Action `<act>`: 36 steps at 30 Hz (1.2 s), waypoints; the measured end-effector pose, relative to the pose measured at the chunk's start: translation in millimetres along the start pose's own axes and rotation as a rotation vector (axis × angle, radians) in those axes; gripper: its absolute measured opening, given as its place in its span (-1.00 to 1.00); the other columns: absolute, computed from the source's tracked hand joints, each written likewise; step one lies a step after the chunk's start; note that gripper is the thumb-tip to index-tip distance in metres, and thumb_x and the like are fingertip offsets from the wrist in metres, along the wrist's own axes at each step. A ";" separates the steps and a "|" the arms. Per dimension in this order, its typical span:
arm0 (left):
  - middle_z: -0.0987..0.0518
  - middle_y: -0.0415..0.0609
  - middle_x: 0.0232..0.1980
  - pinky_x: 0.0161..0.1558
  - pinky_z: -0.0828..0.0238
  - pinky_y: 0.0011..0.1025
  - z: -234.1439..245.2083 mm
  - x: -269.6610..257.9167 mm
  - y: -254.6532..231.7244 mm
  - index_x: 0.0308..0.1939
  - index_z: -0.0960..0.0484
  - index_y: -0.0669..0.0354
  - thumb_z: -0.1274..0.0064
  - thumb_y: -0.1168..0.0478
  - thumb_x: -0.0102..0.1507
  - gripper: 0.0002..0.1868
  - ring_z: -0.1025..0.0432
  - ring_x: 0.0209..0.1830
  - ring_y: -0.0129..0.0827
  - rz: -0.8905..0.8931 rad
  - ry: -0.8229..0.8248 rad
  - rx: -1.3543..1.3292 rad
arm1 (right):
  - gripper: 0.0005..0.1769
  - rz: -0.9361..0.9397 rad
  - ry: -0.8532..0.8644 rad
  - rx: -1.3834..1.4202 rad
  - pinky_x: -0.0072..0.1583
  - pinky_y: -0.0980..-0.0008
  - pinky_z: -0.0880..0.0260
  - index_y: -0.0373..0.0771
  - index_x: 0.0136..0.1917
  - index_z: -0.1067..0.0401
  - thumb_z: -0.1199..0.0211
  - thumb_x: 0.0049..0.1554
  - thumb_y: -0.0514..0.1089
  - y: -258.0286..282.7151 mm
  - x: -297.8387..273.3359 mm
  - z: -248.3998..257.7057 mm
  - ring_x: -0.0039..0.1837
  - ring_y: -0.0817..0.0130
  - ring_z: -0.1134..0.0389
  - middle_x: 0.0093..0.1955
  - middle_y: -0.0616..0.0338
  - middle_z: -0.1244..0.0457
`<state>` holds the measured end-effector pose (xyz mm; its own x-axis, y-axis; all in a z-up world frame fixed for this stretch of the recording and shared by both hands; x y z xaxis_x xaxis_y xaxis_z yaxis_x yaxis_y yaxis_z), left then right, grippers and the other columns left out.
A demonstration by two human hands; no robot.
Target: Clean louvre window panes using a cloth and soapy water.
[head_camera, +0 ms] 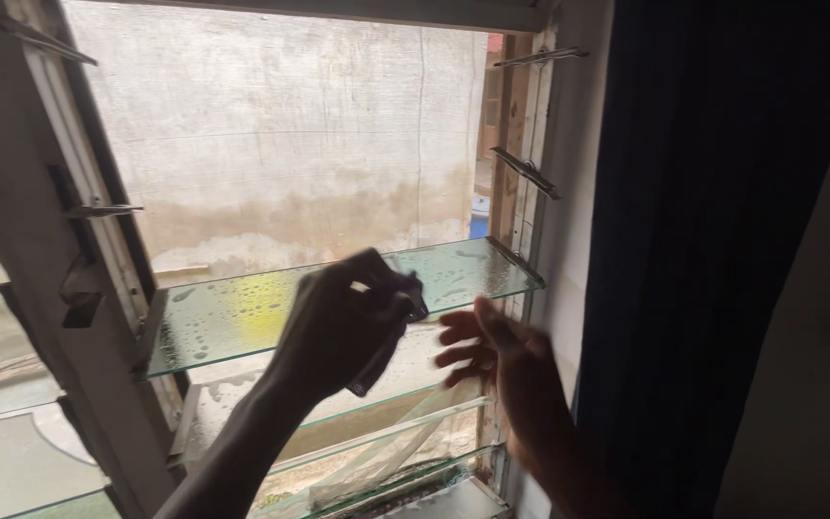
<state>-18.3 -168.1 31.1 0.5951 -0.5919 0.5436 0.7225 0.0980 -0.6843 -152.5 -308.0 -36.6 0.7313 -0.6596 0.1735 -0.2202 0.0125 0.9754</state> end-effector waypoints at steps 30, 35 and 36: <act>-0.35 -0.14 0.46 0.41 -0.21 -0.09 101.7 0.9 135.1 0.40 -0.44 -0.16 0.16 -0.25 0.29 -0.36 -0.26 0.47 -0.25 0.237 0.097 0.758 | -0.39 0.304 0.272 1.633 0.62 -0.18 -0.03 -0.39 0.53 -0.30 0.08 0.44 0.08 -78.8 162.6 16.4 0.50 -0.07 -0.25 0.46 -0.16 -0.26; -0.34 -0.16 0.47 0.40 -0.24 -0.07 105.0 0.6 138.9 0.40 -0.42 -0.16 0.17 -0.26 0.30 -0.36 -0.27 0.46 -0.23 0.245 0.106 0.749 | -0.40 0.620 0.673 1.266 0.65 -0.25 0.00 -0.36 0.41 -0.31 -0.06 0.39 0.20 -68.6 173.8 -26.2 0.49 -0.19 -0.20 0.40 -0.13 -0.28; -0.32 -0.14 0.48 0.38 -0.25 -0.05 104.0 0.1 137.7 0.40 -0.41 -0.15 0.16 -0.26 0.30 -0.36 -0.27 0.46 -0.21 0.227 0.108 0.741 | -0.35 0.523 0.618 1.328 0.67 -0.33 0.00 -0.32 0.43 -0.31 -0.08 0.32 0.22 -76.7 179.9 -33.2 0.57 -0.29 -0.17 0.44 -0.12 -0.25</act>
<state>117.8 -71.4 -12.6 0.7461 -0.5644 0.3532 0.6566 0.7118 -0.2495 17.5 -402.7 -75.6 0.4623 -0.3893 0.7967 -0.6755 -0.7367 0.0320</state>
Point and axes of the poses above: each hand's wrist, its own x-axis towards the middle knuckle, its own z-axis out of the back of the hand, y = z × x, the point moved 7 cm from there along x, towards the middle knuckle
